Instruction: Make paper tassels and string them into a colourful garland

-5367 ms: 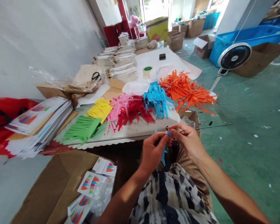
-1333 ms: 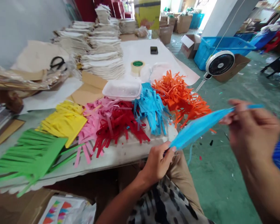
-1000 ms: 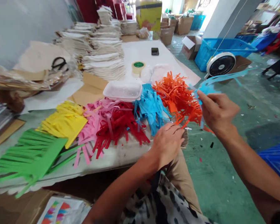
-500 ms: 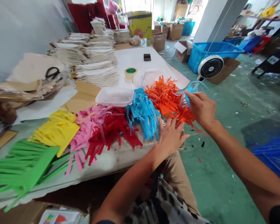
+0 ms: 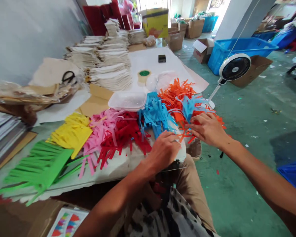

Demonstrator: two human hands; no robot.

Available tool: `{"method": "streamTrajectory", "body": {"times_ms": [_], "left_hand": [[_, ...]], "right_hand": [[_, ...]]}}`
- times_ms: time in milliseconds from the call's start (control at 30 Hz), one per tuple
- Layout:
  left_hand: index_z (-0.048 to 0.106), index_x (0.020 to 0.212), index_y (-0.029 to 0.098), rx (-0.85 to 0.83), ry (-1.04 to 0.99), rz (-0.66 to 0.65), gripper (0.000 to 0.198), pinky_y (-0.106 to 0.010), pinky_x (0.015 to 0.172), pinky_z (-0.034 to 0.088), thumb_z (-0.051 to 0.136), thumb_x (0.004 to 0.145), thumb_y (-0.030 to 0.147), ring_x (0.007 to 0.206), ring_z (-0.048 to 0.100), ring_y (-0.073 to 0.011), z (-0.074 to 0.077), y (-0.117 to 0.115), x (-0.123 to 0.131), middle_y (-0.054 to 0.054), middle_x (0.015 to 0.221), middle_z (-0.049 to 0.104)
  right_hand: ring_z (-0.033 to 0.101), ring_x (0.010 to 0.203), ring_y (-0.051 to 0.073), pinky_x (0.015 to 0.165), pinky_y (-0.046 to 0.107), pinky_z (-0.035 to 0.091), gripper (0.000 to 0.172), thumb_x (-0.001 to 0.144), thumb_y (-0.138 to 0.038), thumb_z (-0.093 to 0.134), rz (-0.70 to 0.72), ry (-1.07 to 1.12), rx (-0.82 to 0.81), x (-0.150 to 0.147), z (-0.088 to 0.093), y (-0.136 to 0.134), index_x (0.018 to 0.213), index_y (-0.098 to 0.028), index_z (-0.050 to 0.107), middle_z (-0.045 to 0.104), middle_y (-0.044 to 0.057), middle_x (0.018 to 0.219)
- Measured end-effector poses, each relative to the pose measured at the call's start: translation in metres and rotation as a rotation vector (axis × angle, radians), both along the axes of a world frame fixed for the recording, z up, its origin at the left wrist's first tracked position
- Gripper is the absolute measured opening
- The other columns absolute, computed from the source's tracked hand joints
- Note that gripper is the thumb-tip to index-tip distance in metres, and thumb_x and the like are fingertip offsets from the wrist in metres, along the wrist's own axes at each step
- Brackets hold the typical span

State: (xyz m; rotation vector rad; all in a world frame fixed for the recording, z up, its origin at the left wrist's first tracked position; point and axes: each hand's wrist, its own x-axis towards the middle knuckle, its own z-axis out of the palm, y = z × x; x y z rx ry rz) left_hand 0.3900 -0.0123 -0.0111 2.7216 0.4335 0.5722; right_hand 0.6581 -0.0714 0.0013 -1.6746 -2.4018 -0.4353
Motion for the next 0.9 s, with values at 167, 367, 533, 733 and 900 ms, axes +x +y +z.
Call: {"method": "streamTrajectory", "body": {"times_ms": [167, 367, 533, 733, 900], "left_hand": [[0.078, 0.102, 0.019, 0.046, -0.079, 0.156, 0.018, -0.042, 0.1, 0.058, 0.061, 0.103, 0.024, 0.108, 0.069, -0.0235, 0.015, 0.053, -0.044, -0.008, 0.109, 0.08], [0.08, 0.102, 0.026, 0.199, 0.087, 0.05, 0.016, -0.068, 0.129, 0.026, 0.065, 0.102, 0.031, 0.135, 0.059, -0.0294, 0.009, 0.081, -0.059, -0.004, 0.117, 0.08], [0.078, 0.082, 0.024, 0.248, 0.104, 0.1, 0.031, -0.061, 0.132, 0.028, 0.061, 0.104, 0.036, 0.127, 0.061, -0.026, 0.009, 0.086, -0.071, -0.003, 0.106, 0.08], [0.076, 0.075, 0.022, 0.254, 0.1, 0.224, 0.033, -0.062, 0.126, 0.035, 0.065, 0.101, 0.039, 0.108, 0.062, -0.0261, 0.019, 0.096, -0.086, -0.006, 0.094, 0.074], [0.072, 0.092, 0.019, 0.207, 0.027, 0.264, 0.012, -0.05, 0.116, 0.046, 0.066, 0.098, 0.027, 0.112, 0.06, -0.0277, 0.019, 0.1, -0.08, -0.009, 0.106, 0.074]], "right_hand": [[0.065, 0.114, 0.036, 0.099, 0.054, 0.039, 0.034, 0.097, -0.041, 0.066, -0.01, 0.055, -0.164, -0.022, 0.013, -0.007, 0.124, -0.025, 0.079, 0.078, 0.01, 0.117], [0.072, 0.101, 0.026, 0.088, 0.044, 0.051, 0.031, 0.099, -0.026, 0.061, 0.276, 0.698, -0.251, -0.102, 0.08, -0.043, 0.124, -0.038, 0.077, 0.081, 0.004, 0.109], [0.069, 0.096, 0.029, 0.074, 0.042, 0.052, 0.023, 0.09, -0.049, 0.074, 0.249, 0.826, -0.078, -0.136, 0.078, -0.033, 0.11, -0.04, 0.081, 0.078, 0.007, 0.098], [0.066, 0.102, 0.03, 0.08, 0.041, 0.049, 0.027, 0.096, -0.048, 0.067, 0.069, 0.569, -0.026, -0.131, 0.038, 0.036, 0.114, -0.033, 0.079, 0.076, 0.01, 0.102], [0.065, 0.099, 0.028, 0.08, 0.04, 0.044, 0.026, 0.105, -0.035, 0.055, -0.079, 0.332, 0.048, -0.125, 0.001, 0.07, 0.116, -0.025, 0.077, 0.075, 0.011, 0.107]]}}
